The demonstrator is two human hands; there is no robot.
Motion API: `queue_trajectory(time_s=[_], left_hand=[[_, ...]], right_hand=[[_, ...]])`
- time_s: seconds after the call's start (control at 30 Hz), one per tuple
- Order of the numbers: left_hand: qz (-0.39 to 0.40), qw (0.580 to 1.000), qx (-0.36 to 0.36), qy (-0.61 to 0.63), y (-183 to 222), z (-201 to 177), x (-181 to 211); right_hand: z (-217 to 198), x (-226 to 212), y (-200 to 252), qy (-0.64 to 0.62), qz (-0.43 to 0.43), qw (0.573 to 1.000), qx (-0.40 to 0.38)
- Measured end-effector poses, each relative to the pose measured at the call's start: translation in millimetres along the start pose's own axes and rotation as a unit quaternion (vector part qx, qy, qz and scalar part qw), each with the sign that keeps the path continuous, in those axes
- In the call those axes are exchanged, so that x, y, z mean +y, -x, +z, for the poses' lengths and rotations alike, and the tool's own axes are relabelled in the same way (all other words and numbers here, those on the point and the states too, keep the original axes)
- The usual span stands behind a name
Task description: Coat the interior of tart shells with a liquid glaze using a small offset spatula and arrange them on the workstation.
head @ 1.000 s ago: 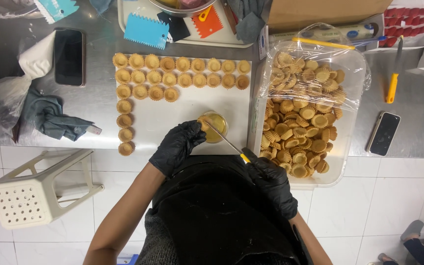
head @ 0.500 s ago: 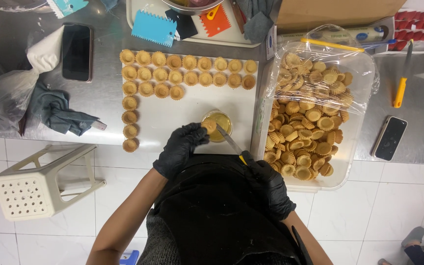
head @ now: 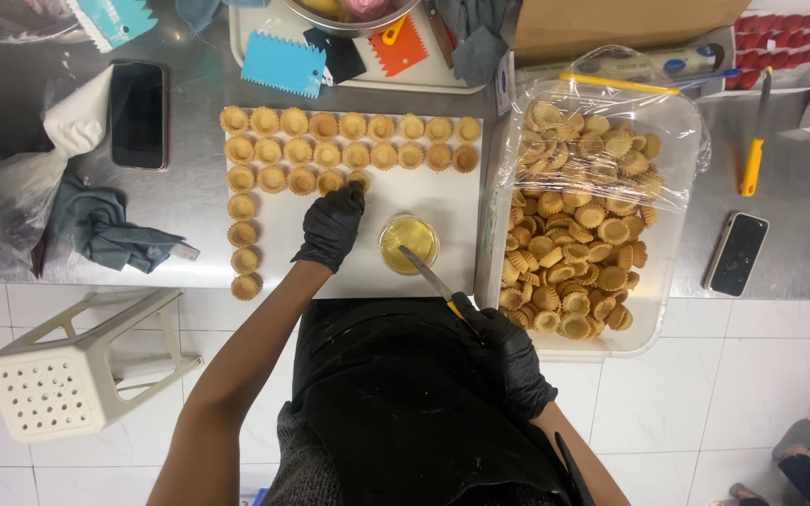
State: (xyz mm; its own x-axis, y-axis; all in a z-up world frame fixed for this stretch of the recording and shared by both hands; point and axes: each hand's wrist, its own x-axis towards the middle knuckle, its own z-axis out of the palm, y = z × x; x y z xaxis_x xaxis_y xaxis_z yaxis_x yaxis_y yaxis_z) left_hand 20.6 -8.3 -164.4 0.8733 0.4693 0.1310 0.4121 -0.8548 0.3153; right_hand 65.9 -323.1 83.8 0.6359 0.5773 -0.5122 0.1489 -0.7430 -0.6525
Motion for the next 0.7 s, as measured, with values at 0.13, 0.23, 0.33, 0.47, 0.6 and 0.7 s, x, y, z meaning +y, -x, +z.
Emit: queue_trajectory(time_s=[0.13, 0.23, 0.33, 0.47, 0.6, 0.7], left_hand=[[0.140, 0.985, -0.025, -0.098, -7, -26, 2], [0.065, 0.985, -0.154, -0.045, -32, -82, 37], [0.099, 0.994, -0.048, 0.013, -60, -141, 102], [0.246, 0.941, -0.068, 0.221, -73, -134, 199], [0.272, 0.916, -0.271, 0.112, -67, 23, 293], [0.282, 0.908, -0.275, 0.139, -67, 12, 298]], right_hand=[[3, 13, 4, -0.008, -0.013, 1.000, -0.001], [3, 15, 6, -0.036, -0.054, 0.998, 0.010], [-4, 2, 6, -0.045, 0.016, 0.999, -0.002], [2, 18, 4, -0.069, 0.002, 0.998, -0.009], [29, 66, -1, -0.151, -0.048, 0.987, 0.031], [36, 73, -3, -0.172, 0.031, 0.985, 0.002]])
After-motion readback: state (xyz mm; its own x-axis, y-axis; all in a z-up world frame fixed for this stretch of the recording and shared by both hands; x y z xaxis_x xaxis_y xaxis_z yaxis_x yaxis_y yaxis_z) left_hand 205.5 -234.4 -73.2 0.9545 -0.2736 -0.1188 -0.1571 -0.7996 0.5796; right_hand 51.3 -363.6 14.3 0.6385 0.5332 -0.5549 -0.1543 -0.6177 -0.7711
